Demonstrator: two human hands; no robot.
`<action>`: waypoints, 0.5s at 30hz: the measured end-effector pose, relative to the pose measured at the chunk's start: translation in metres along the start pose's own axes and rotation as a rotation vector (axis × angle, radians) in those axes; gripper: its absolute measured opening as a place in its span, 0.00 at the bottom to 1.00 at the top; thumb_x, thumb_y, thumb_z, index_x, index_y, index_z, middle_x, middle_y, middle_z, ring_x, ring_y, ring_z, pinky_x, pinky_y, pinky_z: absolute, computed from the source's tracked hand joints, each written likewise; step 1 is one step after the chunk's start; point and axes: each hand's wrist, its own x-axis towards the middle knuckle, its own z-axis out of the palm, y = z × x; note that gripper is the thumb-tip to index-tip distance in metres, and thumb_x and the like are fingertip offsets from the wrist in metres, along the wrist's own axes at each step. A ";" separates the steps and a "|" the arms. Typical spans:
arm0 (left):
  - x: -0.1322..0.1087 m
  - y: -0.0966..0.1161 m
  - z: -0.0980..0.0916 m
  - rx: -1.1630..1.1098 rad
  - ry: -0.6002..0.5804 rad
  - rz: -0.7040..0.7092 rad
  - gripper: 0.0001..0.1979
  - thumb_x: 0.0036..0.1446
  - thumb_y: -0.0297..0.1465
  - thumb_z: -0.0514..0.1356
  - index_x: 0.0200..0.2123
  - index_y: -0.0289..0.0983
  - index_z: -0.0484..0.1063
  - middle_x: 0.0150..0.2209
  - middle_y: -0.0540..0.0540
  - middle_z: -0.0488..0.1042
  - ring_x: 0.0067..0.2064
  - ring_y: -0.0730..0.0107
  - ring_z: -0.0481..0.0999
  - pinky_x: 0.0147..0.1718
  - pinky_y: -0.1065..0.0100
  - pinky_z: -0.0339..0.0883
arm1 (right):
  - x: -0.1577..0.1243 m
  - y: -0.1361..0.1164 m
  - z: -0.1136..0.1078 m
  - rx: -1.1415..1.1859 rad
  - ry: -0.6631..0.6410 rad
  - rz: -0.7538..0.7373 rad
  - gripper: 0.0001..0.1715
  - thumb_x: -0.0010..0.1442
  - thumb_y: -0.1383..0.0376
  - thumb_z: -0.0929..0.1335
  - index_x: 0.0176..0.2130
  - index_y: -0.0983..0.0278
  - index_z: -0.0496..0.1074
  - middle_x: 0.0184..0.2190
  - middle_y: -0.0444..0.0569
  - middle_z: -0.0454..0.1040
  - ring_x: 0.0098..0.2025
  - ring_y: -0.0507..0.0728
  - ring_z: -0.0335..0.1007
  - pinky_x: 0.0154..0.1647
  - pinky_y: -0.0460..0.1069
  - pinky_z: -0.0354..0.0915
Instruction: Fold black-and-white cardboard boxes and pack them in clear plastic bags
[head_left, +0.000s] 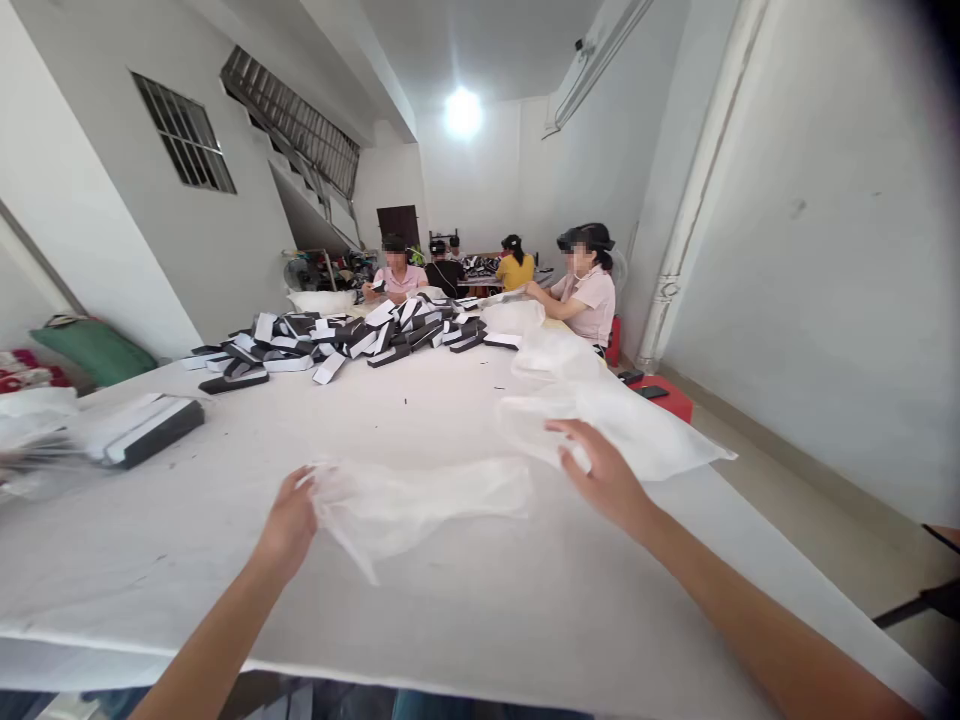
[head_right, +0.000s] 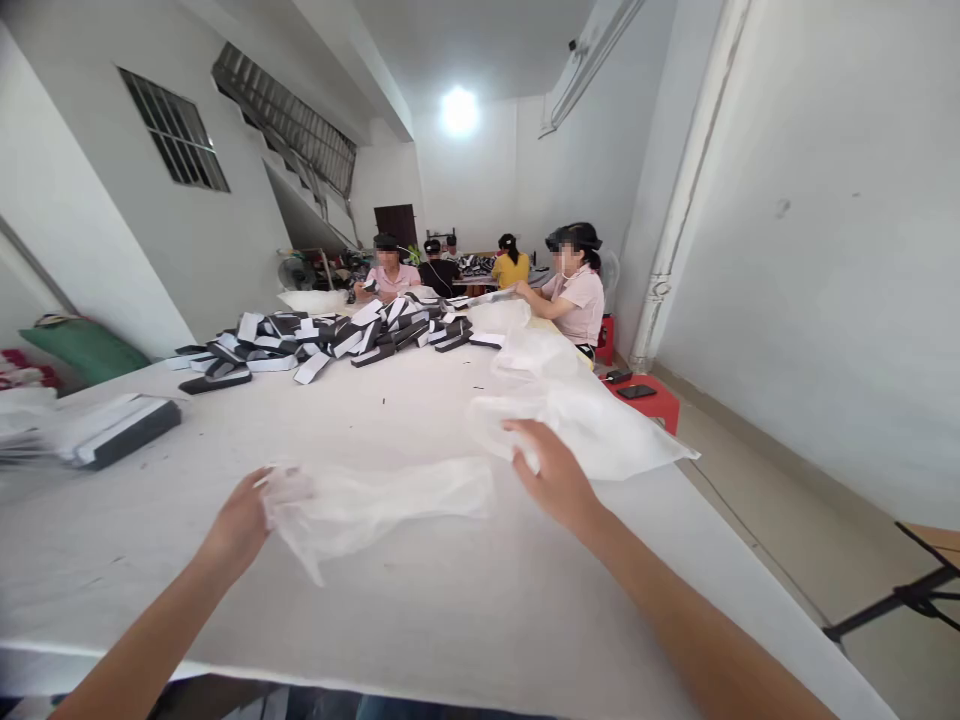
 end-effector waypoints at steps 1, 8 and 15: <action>-0.008 -0.001 0.008 -0.002 -0.100 -0.086 0.13 0.46 0.31 0.64 0.38 0.40 0.72 0.36 0.46 0.79 0.40 0.56 0.79 0.35 0.62 0.74 | -0.005 -0.011 0.007 0.011 -0.135 -0.095 0.24 0.64 0.64 0.60 0.59 0.56 0.64 0.57 0.50 0.68 0.59 0.61 0.63 0.59 0.59 0.60; -0.038 -0.003 0.036 0.088 -0.348 -0.207 0.23 0.47 0.41 0.68 0.46 0.39 0.72 0.43 0.41 0.78 0.44 0.51 0.79 0.35 0.62 0.73 | -0.027 -0.023 0.047 0.040 -0.511 -0.157 0.16 0.63 0.66 0.63 0.50 0.58 0.70 0.51 0.50 0.73 0.51 0.60 0.69 0.53 0.56 0.64; -0.010 -0.006 0.016 -0.154 -0.088 -0.090 0.12 0.44 0.28 0.70 0.33 0.31 0.73 0.24 0.51 0.71 0.20 0.79 0.68 0.16 0.78 0.60 | -0.012 -0.015 0.030 0.223 -0.313 0.129 0.02 0.58 0.67 0.63 0.34 0.59 0.65 0.29 0.42 0.70 0.31 0.54 0.67 0.33 0.49 0.63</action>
